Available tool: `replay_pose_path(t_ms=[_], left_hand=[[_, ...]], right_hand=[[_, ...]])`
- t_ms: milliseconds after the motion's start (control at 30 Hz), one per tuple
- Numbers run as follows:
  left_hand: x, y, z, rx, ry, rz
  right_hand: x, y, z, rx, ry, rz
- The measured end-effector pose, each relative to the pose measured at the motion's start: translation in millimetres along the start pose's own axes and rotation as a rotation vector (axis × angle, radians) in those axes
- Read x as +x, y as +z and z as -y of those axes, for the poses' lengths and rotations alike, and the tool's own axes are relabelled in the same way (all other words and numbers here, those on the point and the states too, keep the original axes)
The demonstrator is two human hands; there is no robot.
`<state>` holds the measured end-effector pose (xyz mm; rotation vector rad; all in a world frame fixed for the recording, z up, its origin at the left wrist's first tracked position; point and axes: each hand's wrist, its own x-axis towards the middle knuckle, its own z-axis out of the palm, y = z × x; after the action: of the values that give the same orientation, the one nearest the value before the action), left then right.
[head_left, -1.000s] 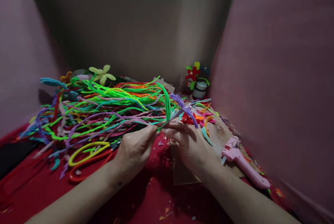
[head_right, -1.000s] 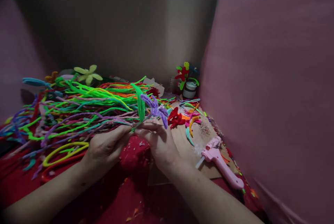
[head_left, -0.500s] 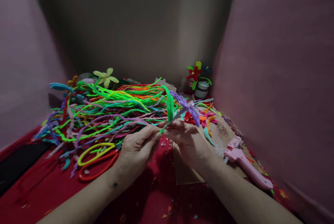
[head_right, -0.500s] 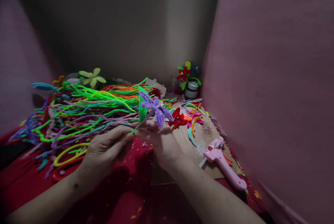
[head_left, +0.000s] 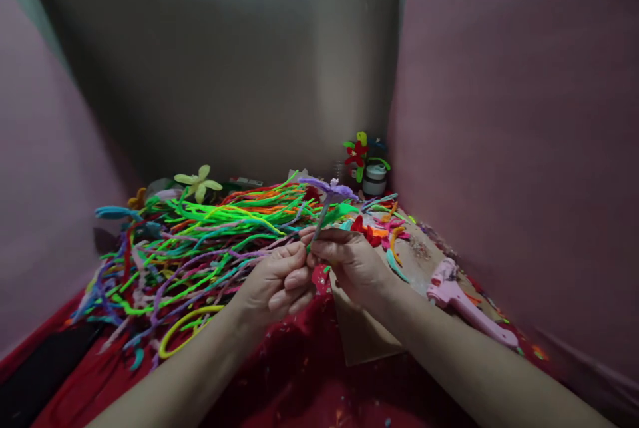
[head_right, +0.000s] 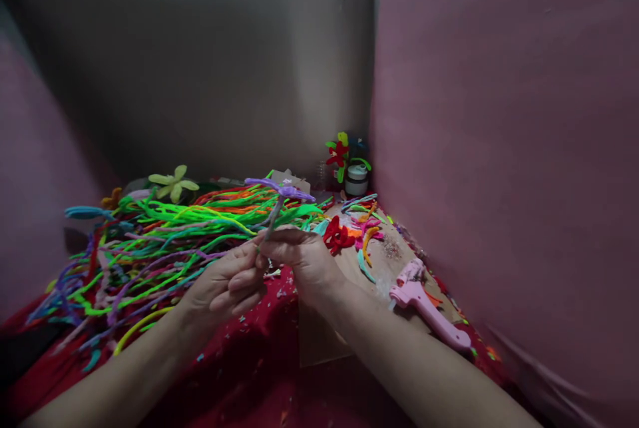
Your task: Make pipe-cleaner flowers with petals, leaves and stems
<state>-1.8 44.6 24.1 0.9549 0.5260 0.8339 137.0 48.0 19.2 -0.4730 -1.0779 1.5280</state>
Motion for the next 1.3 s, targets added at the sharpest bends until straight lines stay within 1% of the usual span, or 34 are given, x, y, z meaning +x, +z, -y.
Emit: replay_pose_path(t_ms=[100, 133, 200, 267, 333, 433, 500, 567, 633, 733, 800, 933, 1000, 1067, 1133, 1200, 1300], left_hand=[[5.7, 3.0, 4.2, 0.09, -0.013, -0.015], [6.8, 5.1, 5.1, 0.163, -0.004, -0.033], [7.7, 10.1, 5.6, 0.388, 0.048, -0.087], [7.5, 14.6, 5.4, 0.686, 0.155, -0.165], [6.3, 15.7, 5.4, 1.029, 0.306, -0.264], [4.0, 9.6, 6.2, 1.502, 0.52, -0.386], [2.6, 3.1, 6.4, 1.697, 0.598, -0.425], [1.7, -2.2, 6.0, 1.774, 0.642, -0.426], [1.1, -4.3, 5.7, 1.743, 0.656, -0.398], [0.4, -1.1, 5.8, 1.541, 0.621, -0.36], [-0.3, 3.3, 5.4, 1.336, 0.52, -0.352], [-1.3, 10.6, 1.2, 0.78, 0.197, -0.288], [-1.0, 11.2, -0.6, 0.536, 0.108, -0.238], [-0.2, 9.3, -0.9, 0.359, 0.059, -0.183], [1.0, 5.9, 0.1, 0.235, 0.012, -0.111], [2.1, 2.4, 1.5, 0.149, -0.035, -0.044], [2.7, 0.1, 2.2, 0.128, -0.063, -0.002]], right_hand=[[-4.0, -4.8, -1.5, 0.019, -0.004, -0.099], [-5.9, -6.8, -1.5, 0.03, 0.014, -0.124], [-9.3, -10.5, -1.2, 0.06, 0.071, -0.159], [-10.8, -12.5, -0.4, 0.101, 0.109, -0.175], [-10.1, -11.8, 0.3, 0.121, 0.093, -0.191], [-5.7, -6.5, 0.7, 0.1, 0.06, -0.204], [-2.0, -2.6, 0.3, 0.057, 0.03, -0.195], [0.7, -0.4, -0.8, 0.02, -0.007, -0.176], [1.4, -1.0, -2.8, 0.014, -0.012, -0.158], [-1.2, -6.0, -6.3, 0.035, 0.024, -0.144], [-3.6, -10.1, -8.2, 0.035, 0.019, -0.142], [-5.8, -15.5, -10.5, -0.007, -0.038, -0.116], [-6.0, -16.6, -10.5, -0.035, -0.07, -0.079], [-6.5, -17.1, -9.3, -0.075, -0.097, -0.03], [-7.3, -17.2, -7.3, -0.169, -0.114, 0.014], [-8.4, -16.8, -5.4, -0.258, -0.132, 0.017], [-10.9, -14.8, -3.1, -0.285, -0.142, -0.055]])
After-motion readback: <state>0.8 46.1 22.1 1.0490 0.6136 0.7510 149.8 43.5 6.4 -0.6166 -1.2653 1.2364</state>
